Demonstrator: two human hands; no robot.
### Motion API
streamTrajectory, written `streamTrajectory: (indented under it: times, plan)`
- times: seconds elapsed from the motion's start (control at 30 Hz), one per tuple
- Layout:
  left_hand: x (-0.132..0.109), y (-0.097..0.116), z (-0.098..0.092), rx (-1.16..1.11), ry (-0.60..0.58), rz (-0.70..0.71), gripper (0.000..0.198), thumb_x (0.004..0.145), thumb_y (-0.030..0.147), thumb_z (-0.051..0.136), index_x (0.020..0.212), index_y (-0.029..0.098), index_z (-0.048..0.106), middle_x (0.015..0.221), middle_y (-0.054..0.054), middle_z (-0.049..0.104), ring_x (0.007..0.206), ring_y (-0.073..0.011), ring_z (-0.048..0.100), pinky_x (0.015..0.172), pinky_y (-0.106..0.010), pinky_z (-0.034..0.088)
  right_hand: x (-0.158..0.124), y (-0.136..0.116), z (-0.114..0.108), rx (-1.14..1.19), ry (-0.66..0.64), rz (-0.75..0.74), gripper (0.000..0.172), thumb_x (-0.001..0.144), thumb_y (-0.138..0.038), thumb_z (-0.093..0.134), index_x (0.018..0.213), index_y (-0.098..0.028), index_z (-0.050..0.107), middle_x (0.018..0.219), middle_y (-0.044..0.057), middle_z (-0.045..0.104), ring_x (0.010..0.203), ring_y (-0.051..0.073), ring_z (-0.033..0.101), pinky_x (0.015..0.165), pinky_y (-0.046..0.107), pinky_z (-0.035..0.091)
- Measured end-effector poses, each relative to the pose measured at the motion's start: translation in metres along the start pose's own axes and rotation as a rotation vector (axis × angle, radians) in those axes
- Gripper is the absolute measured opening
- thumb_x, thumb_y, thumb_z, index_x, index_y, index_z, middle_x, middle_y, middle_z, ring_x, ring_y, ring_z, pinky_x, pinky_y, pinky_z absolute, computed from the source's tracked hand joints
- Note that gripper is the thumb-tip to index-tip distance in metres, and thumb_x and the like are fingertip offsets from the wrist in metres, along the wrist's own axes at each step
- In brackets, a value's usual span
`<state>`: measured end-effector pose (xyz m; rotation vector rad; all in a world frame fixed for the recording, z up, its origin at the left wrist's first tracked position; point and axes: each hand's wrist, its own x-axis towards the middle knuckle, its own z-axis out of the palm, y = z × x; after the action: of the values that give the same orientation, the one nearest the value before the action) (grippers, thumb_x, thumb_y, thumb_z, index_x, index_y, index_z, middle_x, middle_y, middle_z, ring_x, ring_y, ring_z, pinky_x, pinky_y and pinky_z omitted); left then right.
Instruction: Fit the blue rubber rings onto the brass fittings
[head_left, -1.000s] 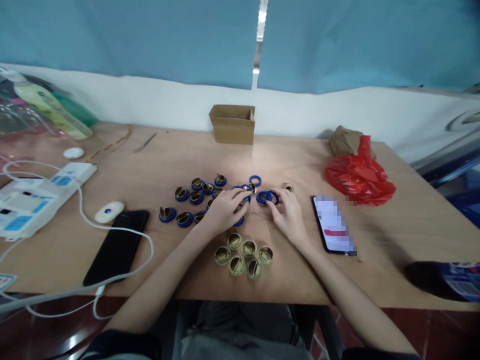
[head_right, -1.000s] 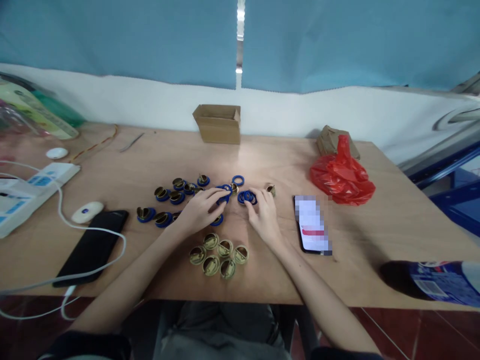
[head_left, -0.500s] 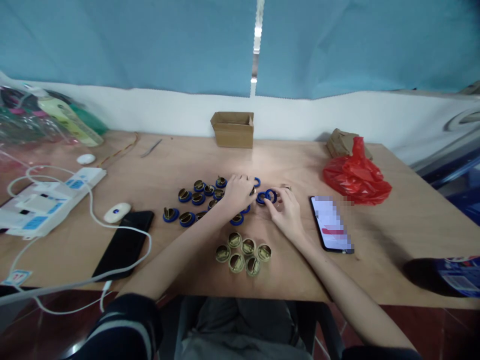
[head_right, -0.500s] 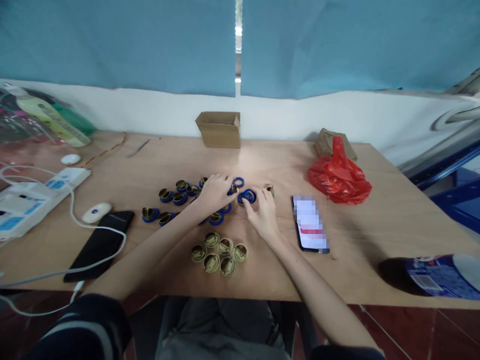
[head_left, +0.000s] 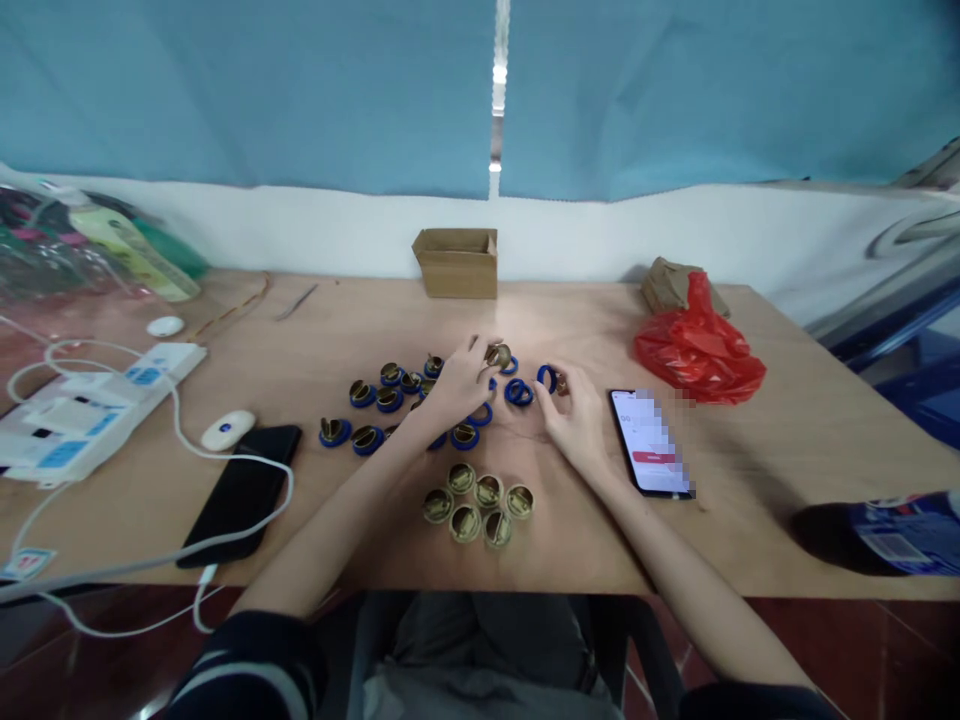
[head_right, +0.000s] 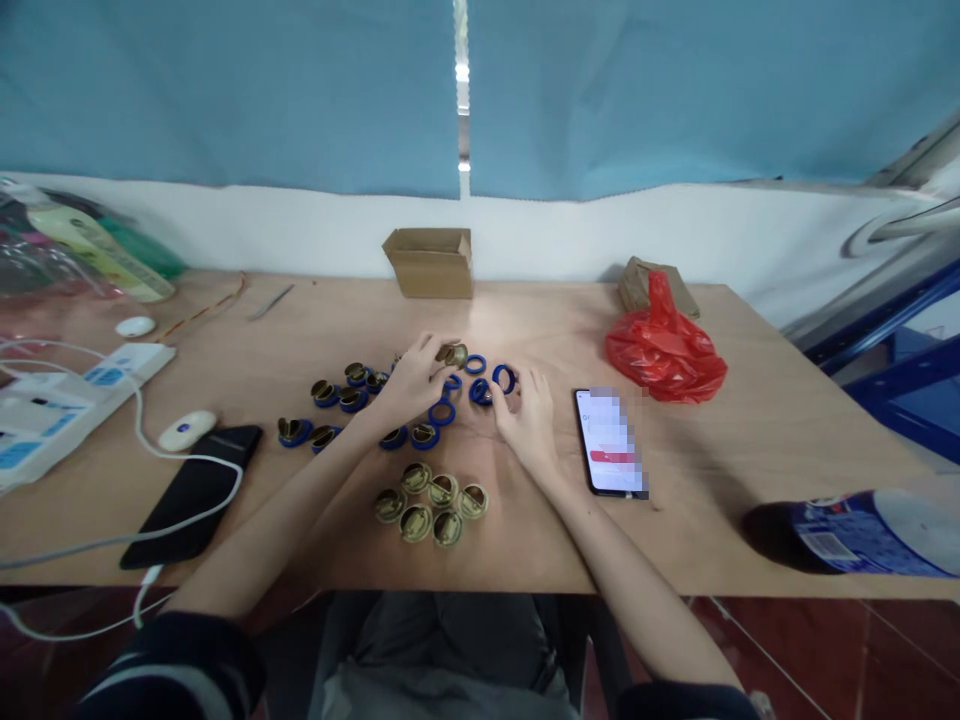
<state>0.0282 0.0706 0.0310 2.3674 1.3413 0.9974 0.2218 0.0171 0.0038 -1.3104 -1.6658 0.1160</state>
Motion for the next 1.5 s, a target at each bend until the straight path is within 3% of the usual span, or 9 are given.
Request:
streamTrajectory:
  times: [0.1,0.23,0.37,0.53,0.83,1.07,1.23,1.5]
  plan:
    - [-0.013,-0.001,0.003,-0.329,0.049,0.033,0.029,0.091,0.012,0.057,0.119,0.016,0.062,0.116,-0.012,0.067,0.110,-0.0233,0.066,0.098,-0.039,0.055,-0.002,-0.007,-0.001,0.054,0.020,-0.010,0.025,0.097,-0.035,0.058,0.117,-0.020,0.060,0.106,0.012,0.068,0.090,0.025,0.064,0.082,0.042,0.056]
    - [-0.028,-0.003,0.014,-0.790,-0.075,-0.111,0.029,0.093,0.025,0.059,0.120,0.015,0.062,0.112,-0.012,0.073,0.097,-0.0209,0.072,0.087,-0.036,0.059,-0.006,-0.013,-0.001,0.104,0.027,-0.048,0.032,0.099,-0.034,0.057,0.128,-0.021,0.055,0.114,0.013,0.065,0.096,0.025,0.065,0.085,0.043,0.058]
    - [-0.037,-0.002,0.016,-1.022,-0.141,-0.213,0.031,0.090,0.031,0.065,0.118,0.017,0.064,0.110,-0.011,0.076,0.093,-0.0202,0.073,0.084,-0.035,0.060,-0.010,-0.014,0.000,0.155,0.000,-0.056,0.037,0.098,-0.031,0.057,0.134,-0.023,0.052,0.119,0.013,0.064,0.099,0.025,0.066,0.085,0.044,0.059]
    - [-0.039,0.002,0.014,-0.993,-0.118,-0.248,0.032,0.081,0.028,0.076,0.110,0.017,0.067,0.115,-0.011,0.075,0.109,-0.0235,0.071,0.099,-0.041,0.057,-0.012,-0.020,-0.004,0.142,-0.090,-0.095,0.040,0.098,-0.029,0.054,0.137,-0.025,0.053,0.125,0.012,0.065,0.112,0.028,0.064,0.092,0.049,0.058]
    - [-0.044,0.003,0.028,-1.035,-0.019,-0.302,0.040,0.072,0.018,0.080,0.110,0.014,0.071,0.115,-0.011,0.075,0.101,-0.0242,0.075,0.091,-0.038,0.063,-0.016,-0.025,-0.006,0.116,-0.239,-0.258,0.056,0.100,-0.015,0.047,0.153,-0.033,0.042,0.146,0.009,0.056,0.133,0.029,0.055,0.111,0.056,0.049]
    - [-0.045,0.008,0.027,-1.071,-0.034,-0.296,0.046,0.074,0.014,0.076,0.119,0.013,0.068,0.120,-0.014,0.075,0.105,-0.0266,0.076,0.099,-0.043,0.061,-0.016,-0.018,0.002,0.155,-0.202,-0.280,0.064,0.097,-0.013,0.055,0.155,-0.032,0.038,0.146,0.009,0.059,0.134,0.029,0.056,0.113,0.056,0.049]
    - [-0.045,0.007,0.026,-1.107,-0.035,-0.312,0.052,0.076,0.012,0.074,0.127,0.012,0.062,0.118,-0.016,0.076,0.107,-0.0270,0.076,0.103,-0.045,0.058,-0.012,-0.015,0.000,0.153,-0.219,-0.265,0.058,0.096,-0.015,0.059,0.150,-0.030,0.044,0.143,0.010,0.061,0.131,0.030,0.059,0.111,0.058,0.049]
    - [-0.043,0.003,0.023,-1.091,-0.101,-0.258,0.044,0.081,0.012,0.066,0.125,0.012,0.066,0.121,-0.015,0.076,0.112,-0.0269,0.074,0.108,-0.044,0.054,-0.008,-0.013,-0.003,0.152,-0.202,-0.278,0.056,0.095,-0.015,0.063,0.147,-0.029,0.050,0.142,0.010,0.063,0.130,0.029,0.061,0.110,0.056,0.051]
